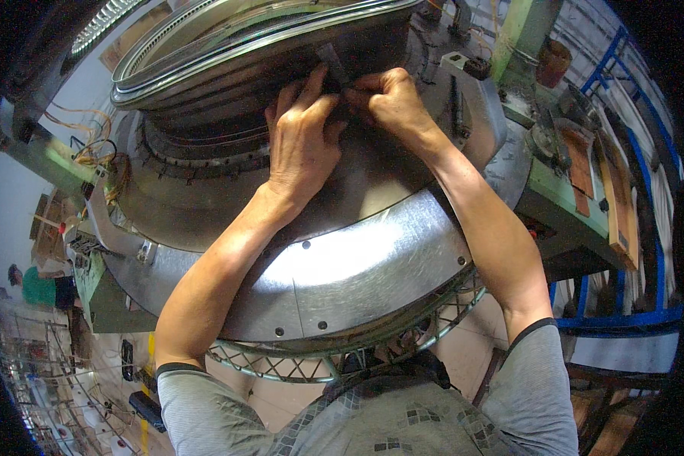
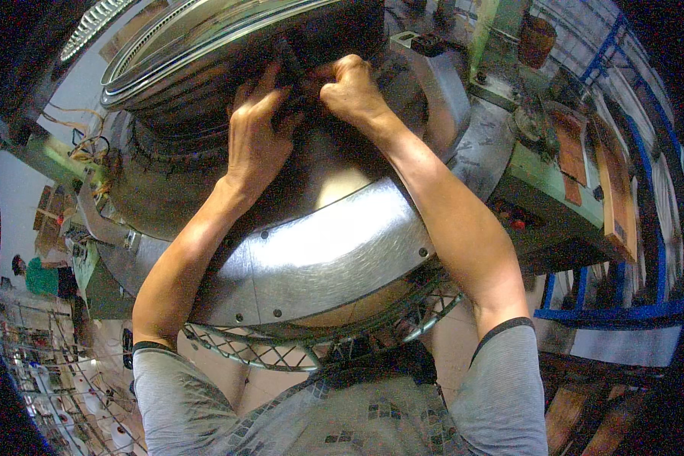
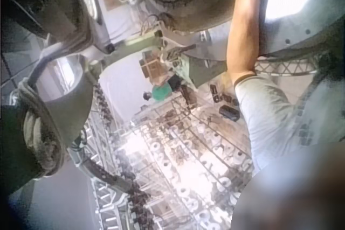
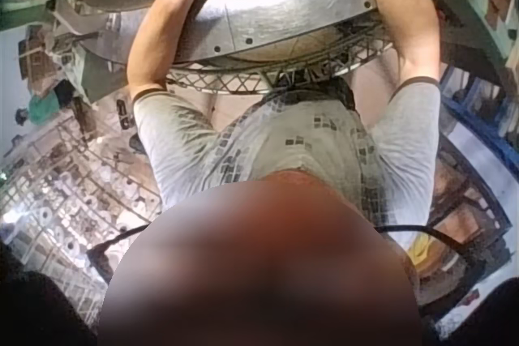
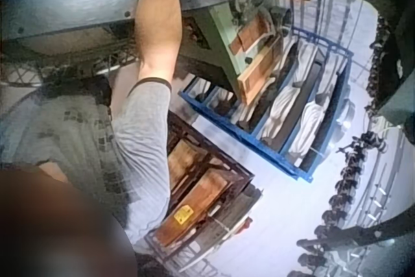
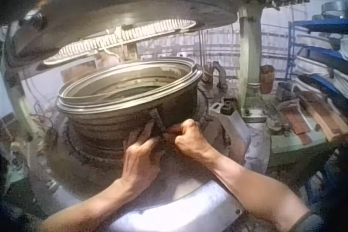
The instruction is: The person repeatedly picks up small rectangular metal pieces from a wooden tray and inserts them into slots on a large circular metal machine. The person handles the pieces one at a time, placing them into the machine's rim.
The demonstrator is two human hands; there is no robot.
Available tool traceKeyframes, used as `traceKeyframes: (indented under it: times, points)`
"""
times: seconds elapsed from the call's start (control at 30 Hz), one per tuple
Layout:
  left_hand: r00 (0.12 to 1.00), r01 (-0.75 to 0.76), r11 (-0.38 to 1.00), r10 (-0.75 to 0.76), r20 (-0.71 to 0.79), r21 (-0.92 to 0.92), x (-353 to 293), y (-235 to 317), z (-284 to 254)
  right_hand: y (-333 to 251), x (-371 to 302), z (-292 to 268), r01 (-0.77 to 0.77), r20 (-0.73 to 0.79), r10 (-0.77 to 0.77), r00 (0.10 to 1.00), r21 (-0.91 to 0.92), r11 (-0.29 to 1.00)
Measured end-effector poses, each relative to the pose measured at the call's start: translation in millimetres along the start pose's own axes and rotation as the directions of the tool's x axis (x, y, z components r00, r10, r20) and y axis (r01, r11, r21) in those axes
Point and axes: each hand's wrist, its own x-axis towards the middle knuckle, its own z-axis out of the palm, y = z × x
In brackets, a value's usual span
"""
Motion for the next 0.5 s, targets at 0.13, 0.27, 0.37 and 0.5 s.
traceKeyframes:
  times: [0.13, 0.27, 0.37, 0.5]
  points:
    - [1.0, -0.003, 1.0, 0.003, 0.013, 0.012, 1.0, 0.1, -1.0, 1.3, 0.6, 0.2, 0.03, -0.004, -0.03, 1.0, -0.023, 0.999]
    - [1.0, -0.011, 1.0, 0.011, 0.018, 0.024, 1.1, -0.1, -2.0, -0.7, -0.3, -0.2, -0.002, -0.015, 0.002, 1.0, -0.022, 1.0]
    - [1.0, -0.015, 0.999, 0.014, 0.02, 0.033, 0.8, -0.7, -1.8, -2.6, -0.9, -0.5, 0.017, -0.019, -0.018, 1.0, -0.025, 1.0]
    - [0.999, -0.007, 0.999, 0.006, 0.032, 0.037, 0.7, -1.5, -1.3, -3.2, -0.5, 0.0, 0.025, -0.021, -0.026, 0.999, -0.025, 0.999]
